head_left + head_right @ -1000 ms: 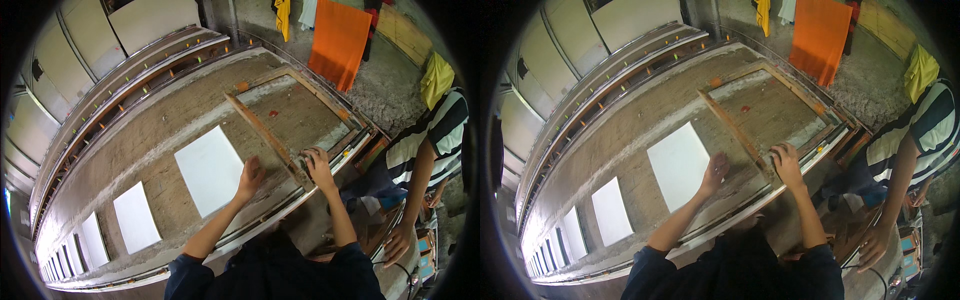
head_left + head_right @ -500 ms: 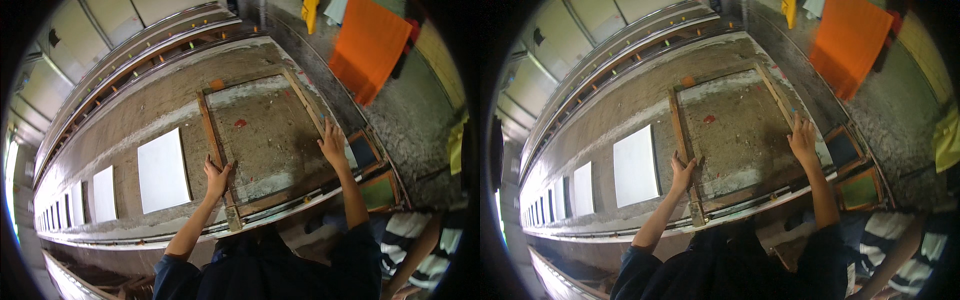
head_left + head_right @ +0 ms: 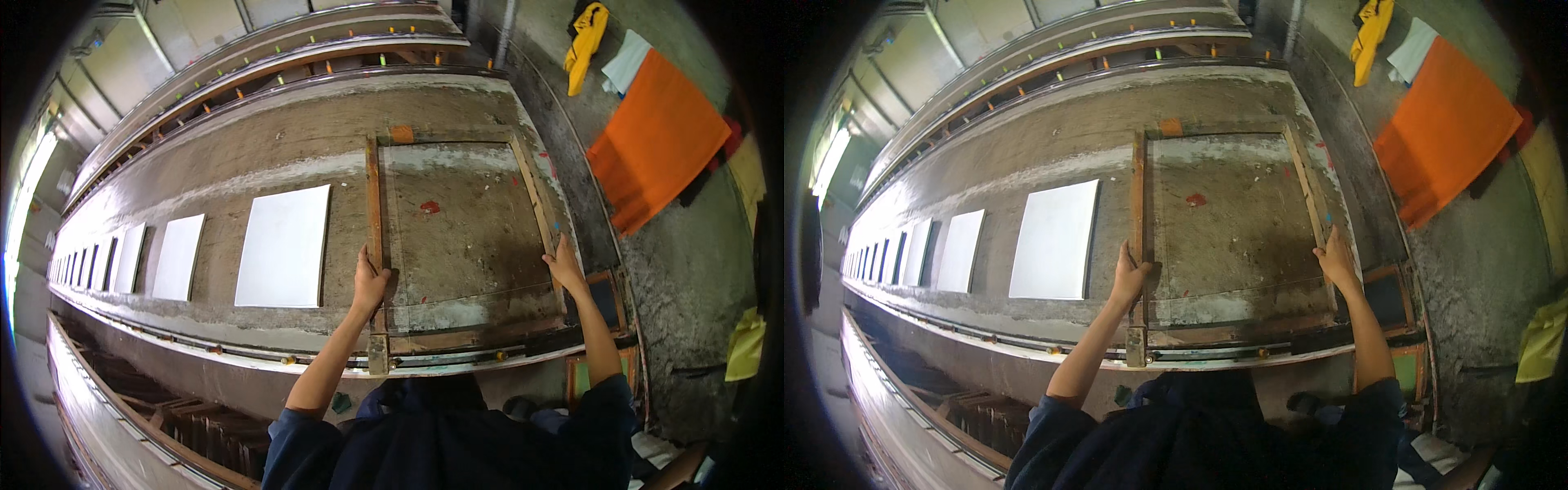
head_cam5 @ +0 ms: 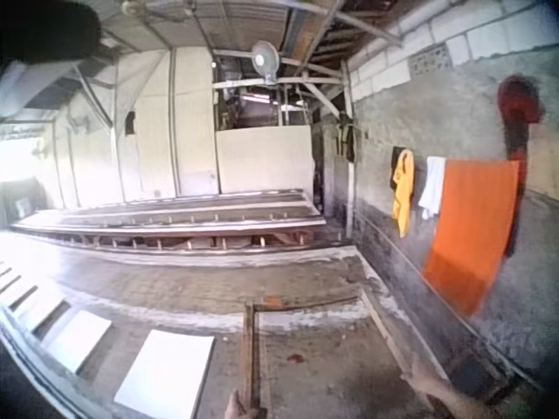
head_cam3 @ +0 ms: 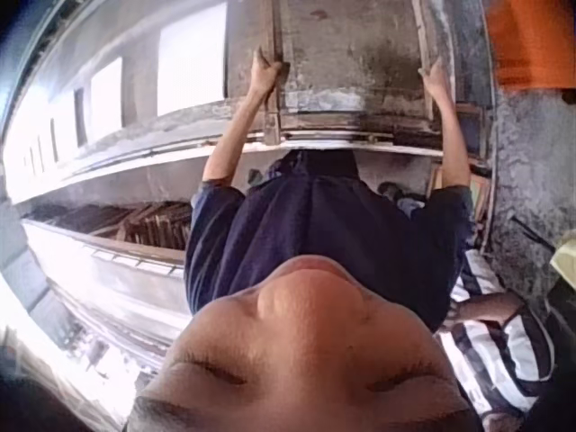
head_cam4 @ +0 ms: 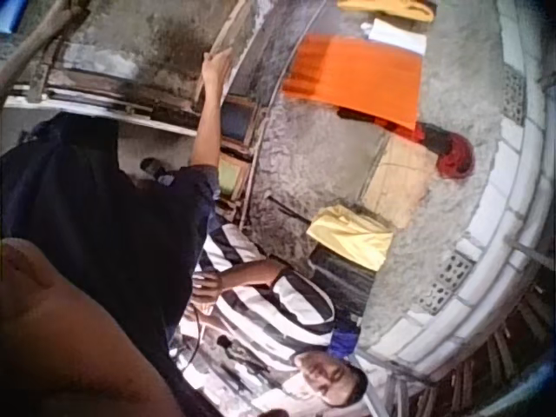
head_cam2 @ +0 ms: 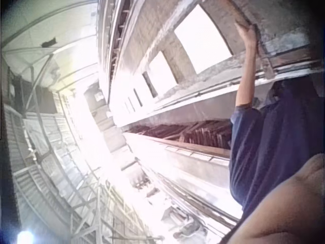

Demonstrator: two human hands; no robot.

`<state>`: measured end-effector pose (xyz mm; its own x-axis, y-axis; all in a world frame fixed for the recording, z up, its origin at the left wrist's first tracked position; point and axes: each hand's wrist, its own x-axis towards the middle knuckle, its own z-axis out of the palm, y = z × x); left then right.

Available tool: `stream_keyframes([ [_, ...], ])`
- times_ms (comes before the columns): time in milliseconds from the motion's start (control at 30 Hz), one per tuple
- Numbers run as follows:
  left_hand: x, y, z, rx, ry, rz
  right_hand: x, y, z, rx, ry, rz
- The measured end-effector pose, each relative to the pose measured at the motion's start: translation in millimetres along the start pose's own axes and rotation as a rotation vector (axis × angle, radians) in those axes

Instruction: The person places white rectangular tiles into wooden frames on a long conveyor-like table. They repeatedly pick up tiles, position them within the frames, and adjust them by hand. The person also handles a wooden frame, lifting and repositioning it on the table.

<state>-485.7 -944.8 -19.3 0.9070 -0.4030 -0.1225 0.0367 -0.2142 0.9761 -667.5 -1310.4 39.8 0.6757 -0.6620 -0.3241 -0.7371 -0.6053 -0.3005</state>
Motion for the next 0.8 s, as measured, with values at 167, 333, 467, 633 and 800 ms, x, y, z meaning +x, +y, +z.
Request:
stream_keyframes([
  [167, -7.0, 16.3, -8.0, 0.035, 0.184, -0.026, 22.3, -21.3, -10.1, 0.135, 0.021, -0.162],
  [333, -15.6, 19.2, -31.0, 0.396, 0.376, 0.071, 56.1, -31.0, -8.2, 0.208, -0.147, -0.358],
  [467, -38.9, 60.5, -22.6, 0.482, 0.407, 0.038, 79.8, -21.0, 0.6, 0.306, -0.197, -0.427],
  [633, -73.5, 80.0, 8.8, 0.503, 0.583, 0.106, 91.1, -11.6, -10.7, 0.314, -0.102, -0.543],
  [800, -108.0, 82.8, 18.1, 0.412, 0.701, 0.141, 73.0, -31.6, -49.3, 0.598, -0.186, -0.464],
])
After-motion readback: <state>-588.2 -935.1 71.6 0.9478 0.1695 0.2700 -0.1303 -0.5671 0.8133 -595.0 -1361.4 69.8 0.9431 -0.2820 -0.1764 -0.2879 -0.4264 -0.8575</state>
